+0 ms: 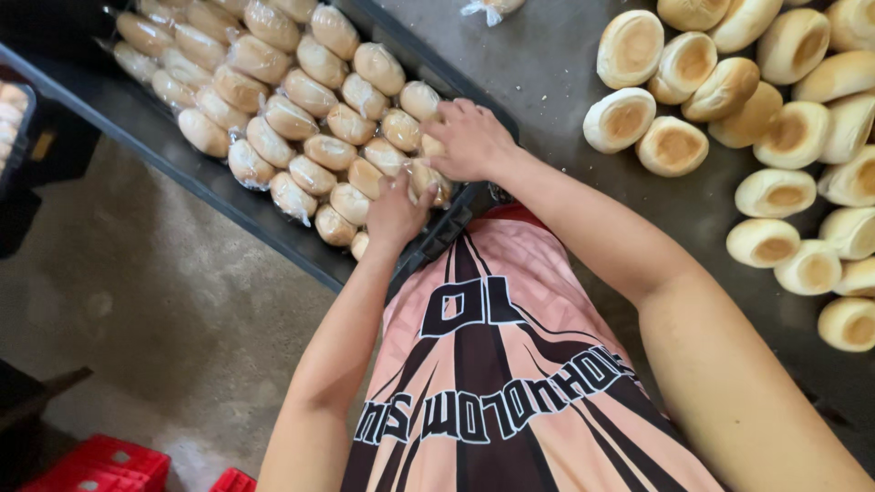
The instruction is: The person picks up individual plastic-wrapped bread rolls from a table and places them into a black plastic crate.
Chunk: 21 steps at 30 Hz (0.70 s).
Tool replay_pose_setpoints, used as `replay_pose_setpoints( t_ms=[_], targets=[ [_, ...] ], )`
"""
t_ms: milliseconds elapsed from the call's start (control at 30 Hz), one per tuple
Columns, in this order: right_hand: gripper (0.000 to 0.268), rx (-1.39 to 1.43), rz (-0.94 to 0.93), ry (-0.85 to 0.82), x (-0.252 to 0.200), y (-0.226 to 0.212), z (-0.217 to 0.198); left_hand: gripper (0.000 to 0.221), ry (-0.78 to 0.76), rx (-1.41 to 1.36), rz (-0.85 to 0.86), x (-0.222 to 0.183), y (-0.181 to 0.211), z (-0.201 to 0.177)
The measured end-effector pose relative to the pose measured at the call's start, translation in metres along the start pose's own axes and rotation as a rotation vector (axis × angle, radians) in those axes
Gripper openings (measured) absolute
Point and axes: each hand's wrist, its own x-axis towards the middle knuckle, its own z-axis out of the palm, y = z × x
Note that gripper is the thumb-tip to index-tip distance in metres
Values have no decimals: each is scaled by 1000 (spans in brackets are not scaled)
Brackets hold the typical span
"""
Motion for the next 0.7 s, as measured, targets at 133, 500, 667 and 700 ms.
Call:
replay_pose_setpoints(
  t_ms=[133,500,667,700],
  targets=[
    [62,-113,-25,159,-13,2,34,82,-51,27,77,0,3,0],
    [47,223,-184,403,0,30,-12,106,-223,51,-2,25,7,-58],
    [34,271,-17,868,65,169,-87,74,144,12,215,65,60,-102],
    [38,249,110,893,90,200,-94,66,213,-25,261,82,78,-99]
  ],
)
